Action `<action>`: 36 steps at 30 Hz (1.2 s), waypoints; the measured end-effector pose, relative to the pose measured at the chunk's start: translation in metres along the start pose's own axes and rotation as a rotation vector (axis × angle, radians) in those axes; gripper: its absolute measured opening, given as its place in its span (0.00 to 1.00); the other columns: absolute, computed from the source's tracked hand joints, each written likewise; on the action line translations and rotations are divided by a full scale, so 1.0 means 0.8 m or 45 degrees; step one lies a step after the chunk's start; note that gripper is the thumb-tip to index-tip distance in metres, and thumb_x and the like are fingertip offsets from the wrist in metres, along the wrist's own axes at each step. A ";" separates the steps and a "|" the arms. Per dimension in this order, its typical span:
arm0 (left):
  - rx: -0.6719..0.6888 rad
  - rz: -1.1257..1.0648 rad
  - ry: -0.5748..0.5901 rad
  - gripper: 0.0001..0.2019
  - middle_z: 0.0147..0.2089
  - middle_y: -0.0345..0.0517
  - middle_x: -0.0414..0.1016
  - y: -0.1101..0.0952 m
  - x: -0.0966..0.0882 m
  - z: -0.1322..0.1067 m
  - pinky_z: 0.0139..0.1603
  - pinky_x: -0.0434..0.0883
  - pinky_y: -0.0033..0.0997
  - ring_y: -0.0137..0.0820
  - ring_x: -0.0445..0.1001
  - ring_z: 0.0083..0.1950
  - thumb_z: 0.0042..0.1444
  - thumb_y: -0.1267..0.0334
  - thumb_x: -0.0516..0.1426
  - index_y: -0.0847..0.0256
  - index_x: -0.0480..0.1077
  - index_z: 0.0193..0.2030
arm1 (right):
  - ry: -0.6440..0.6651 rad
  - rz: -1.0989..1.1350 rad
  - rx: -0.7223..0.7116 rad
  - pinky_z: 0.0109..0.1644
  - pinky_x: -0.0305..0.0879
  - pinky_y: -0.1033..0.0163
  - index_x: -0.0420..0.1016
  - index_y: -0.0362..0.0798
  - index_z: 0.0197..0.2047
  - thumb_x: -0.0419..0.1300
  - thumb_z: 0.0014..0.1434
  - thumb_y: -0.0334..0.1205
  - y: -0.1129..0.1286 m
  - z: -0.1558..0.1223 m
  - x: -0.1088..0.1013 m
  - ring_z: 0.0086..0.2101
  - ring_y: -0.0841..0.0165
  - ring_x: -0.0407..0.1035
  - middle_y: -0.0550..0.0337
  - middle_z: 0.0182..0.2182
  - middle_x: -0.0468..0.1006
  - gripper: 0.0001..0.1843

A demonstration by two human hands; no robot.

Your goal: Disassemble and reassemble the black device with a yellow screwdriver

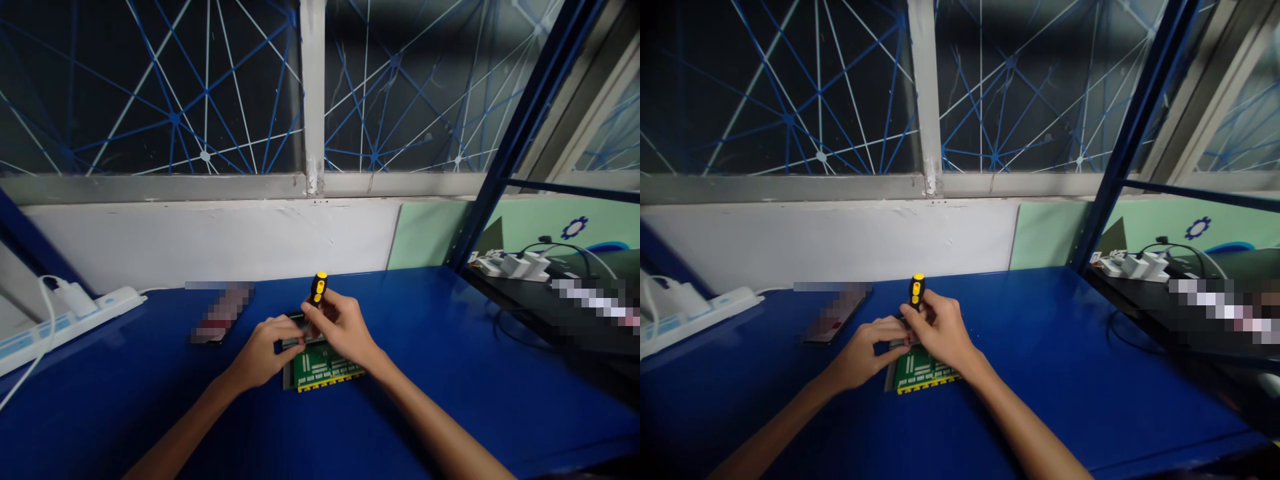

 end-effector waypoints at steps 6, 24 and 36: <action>-0.007 0.025 -0.097 0.08 0.39 0.45 0.79 0.003 -0.006 -0.001 0.44 0.68 0.40 0.37 0.74 0.42 0.58 0.62 0.58 0.55 0.78 0.41 | -0.210 0.090 -0.001 0.23 0.60 0.65 0.70 0.46 0.33 0.59 0.59 0.53 -0.013 0.014 -0.055 0.18 0.72 0.67 0.64 0.20 0.71 0.17; 0.233 0.246 0.148 0.06 0.39 0.43 0.79 -0.077 0.073 0.120 0.46 0.64 0.40 0.37 0.73 0.44 0.57 0.67 0.59 0.57 0.77 0.41 | -0.068 -1.166 0.444 0.27 0.48 0.65 0.78 0.48 0.32 0.56 0.58 0.53 -0.104 -0.008 -0.158 0.29 0.64 0.71 0.54 0.27 0.79 0.18; 0.159 0.146 0.121 0.10 0.44 0.43 0.77 -0.061 0.026 0.072 0.47 0.65 0.42 0.38 0.72 0.47 0.60 0.61 0.56 0.51 0.76 0.45 | 0.178 -1.326 0.487 0.30 0.55 0.63 0.79 0.48 0.37 0.56 0.59 0.53 -0.108 -0.011 -0.149 0.35 0.59 0.75 0.50 0.33 0.80 0.18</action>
Point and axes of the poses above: each hand's wrist, its own z-axis towards the middle knuckle, its own x-axis out of the palm, y = z × x, the point moved 2 cm from there along z, towards the middle knuckle
